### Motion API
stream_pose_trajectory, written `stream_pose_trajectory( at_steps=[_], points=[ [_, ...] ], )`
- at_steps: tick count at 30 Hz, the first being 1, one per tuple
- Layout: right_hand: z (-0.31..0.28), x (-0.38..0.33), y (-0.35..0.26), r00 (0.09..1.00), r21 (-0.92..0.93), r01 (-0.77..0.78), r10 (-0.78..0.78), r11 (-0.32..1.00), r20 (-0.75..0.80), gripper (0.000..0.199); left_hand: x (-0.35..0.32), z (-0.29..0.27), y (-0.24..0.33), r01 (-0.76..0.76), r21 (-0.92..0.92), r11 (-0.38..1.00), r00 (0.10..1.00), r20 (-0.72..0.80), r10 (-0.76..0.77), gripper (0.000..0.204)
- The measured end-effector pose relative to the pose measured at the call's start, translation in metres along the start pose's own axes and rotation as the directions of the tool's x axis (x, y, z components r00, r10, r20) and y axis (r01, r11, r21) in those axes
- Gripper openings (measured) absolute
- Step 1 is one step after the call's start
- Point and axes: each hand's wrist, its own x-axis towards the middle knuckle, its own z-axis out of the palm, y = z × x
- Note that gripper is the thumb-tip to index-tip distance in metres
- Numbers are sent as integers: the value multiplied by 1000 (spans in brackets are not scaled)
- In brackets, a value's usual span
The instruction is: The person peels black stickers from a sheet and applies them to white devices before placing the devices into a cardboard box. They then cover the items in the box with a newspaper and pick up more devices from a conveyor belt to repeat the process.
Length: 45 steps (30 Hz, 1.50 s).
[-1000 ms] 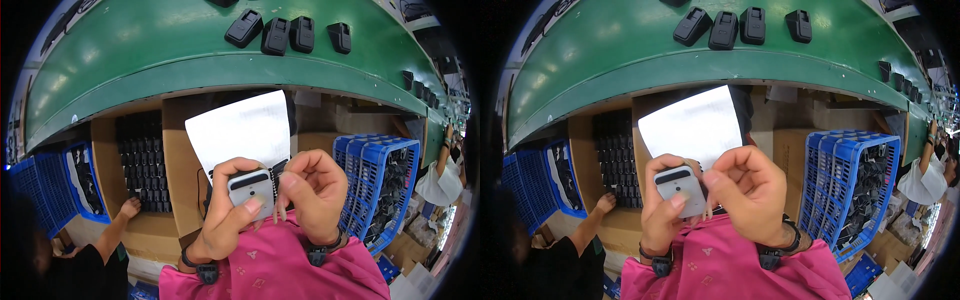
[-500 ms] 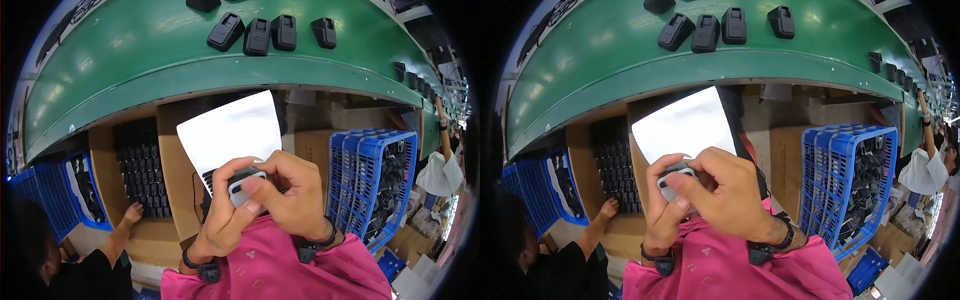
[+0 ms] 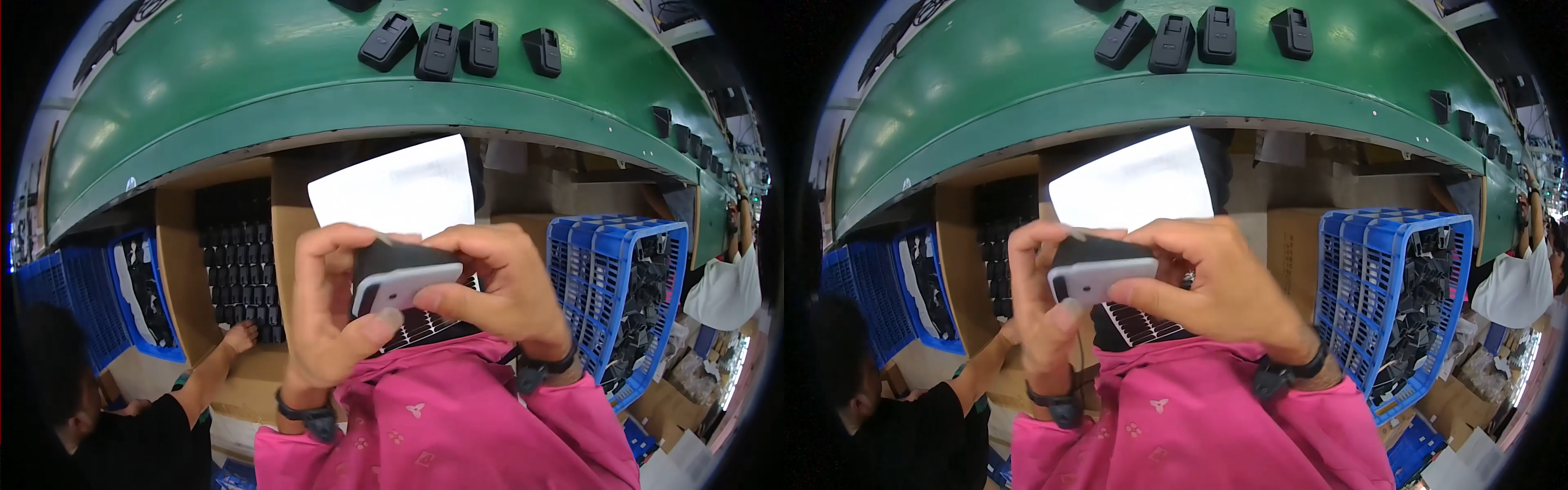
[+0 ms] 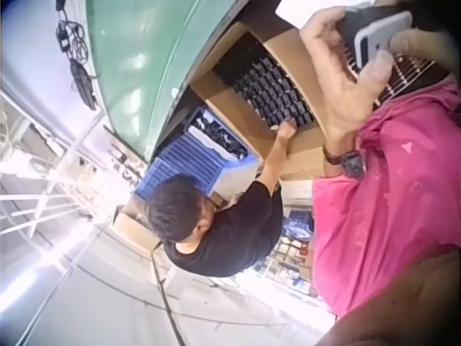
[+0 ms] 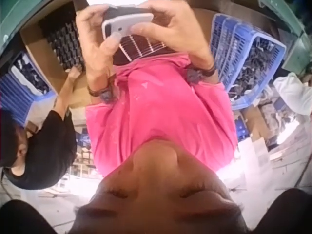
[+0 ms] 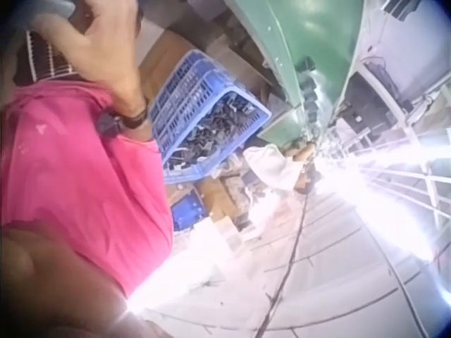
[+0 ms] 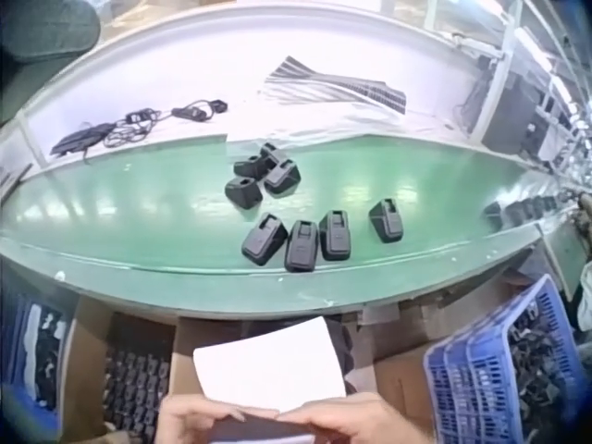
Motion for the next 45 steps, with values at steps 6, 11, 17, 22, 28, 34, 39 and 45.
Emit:
stream_pose_trajectory(
  at_steps=[6,11,17,22,28,34,39,45],
  points=[
    [12,18,-1,934,-498,358,-294,790,204,23,17,-34,34,142,555,820,972,77,-220,43],
    [3,5,46,887,-695,332,-461,637,2,14,-41,-72,-12,433,-9,901,875,-237,-422,53],
    [24,3,82,891,-755,249,-449,607,-67,16,-50,-65,-43,446,8,895,895,-14,-446,47],
    [40,-2,89,850,-847,221,-521,483,-75,34,-51,-66,-46,332,70,941,941,43,-336,35],
    [42,-6,91,807,-857,293,-590,424,-16,25,-54,-61,-43,318,113,941,945,46,-324,34],
    [43,-4,87,882,-792,232,-466,565,-74,10,-57,-64,-46,335,94,938,940,43,-340,31],
    [39,-10,78,935,-655,187,-338,732,-110,8,-73,-63,-52,205,179,962,973,-142,-181,35],
    [37,-19,52,991,57,29,-21,998,-131,3,-72,-34,-9,56,-4,998,901,-431,-52,64]
  ],
)
